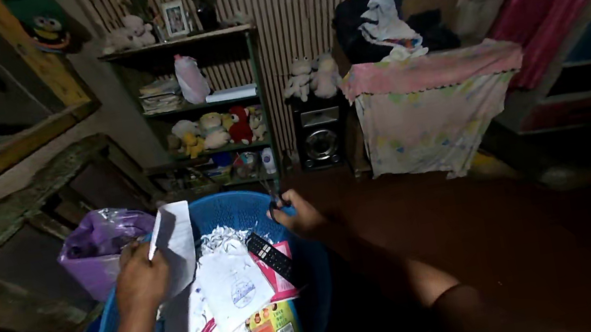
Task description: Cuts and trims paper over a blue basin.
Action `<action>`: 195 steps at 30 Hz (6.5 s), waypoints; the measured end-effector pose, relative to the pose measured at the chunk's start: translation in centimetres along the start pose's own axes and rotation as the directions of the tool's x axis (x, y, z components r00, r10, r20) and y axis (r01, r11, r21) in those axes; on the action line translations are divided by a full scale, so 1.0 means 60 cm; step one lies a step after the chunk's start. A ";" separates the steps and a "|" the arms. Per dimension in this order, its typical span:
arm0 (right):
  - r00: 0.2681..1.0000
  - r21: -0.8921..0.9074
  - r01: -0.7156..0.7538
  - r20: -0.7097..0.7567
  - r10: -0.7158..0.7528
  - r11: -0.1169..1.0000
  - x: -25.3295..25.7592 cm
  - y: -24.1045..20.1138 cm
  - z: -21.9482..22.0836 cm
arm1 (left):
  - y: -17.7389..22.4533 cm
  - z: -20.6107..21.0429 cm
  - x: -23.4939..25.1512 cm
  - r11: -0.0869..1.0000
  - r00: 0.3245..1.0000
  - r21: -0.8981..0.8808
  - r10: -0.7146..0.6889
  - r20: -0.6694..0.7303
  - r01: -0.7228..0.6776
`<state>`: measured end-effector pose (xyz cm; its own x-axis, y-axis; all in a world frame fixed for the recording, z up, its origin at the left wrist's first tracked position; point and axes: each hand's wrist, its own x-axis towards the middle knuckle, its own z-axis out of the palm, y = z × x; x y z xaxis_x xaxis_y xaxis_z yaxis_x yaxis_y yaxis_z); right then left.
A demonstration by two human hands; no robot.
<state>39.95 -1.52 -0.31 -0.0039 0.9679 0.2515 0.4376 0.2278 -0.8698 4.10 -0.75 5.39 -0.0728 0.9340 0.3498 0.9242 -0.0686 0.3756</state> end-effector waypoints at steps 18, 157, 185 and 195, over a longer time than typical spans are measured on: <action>0.899 0.532 0.332 0.072 -0.433 0.779 0.089 -0.261 0.059 | 0.049 -0.059 -0.022 0.989 0.989 -0.086 -0.125 -0.084 0.118; 0.787 0.293 0.118 0.556 -0.270 0.949 0.108 -0.126 0.178 | -0.031 0.072 -0.062 0.528 0.955 -0.848 0.219 0.200 0.057; 0.817 0.516 -0.207 0.558 -0.144 0.831 0.105 -0.142 0.170 | -0.023 0.064 -0.057 0.343 0.966 -0.905 -0.037 0.257 0.254; 0.825 0.377 -0.053 0.539 -0.172 0.925 0.097 -0.136 0.178 | 0.008 0.058 -0.080 0.268 0.881 -0.877 0.153 0.449 0.400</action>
<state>26.77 3.40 3.70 -0.5627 0.8167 0.1282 0.0663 0.1991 -0.9777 6.18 -4.03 0.90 0.2450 0.9693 -0.0195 -0.1101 0.0478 0.9928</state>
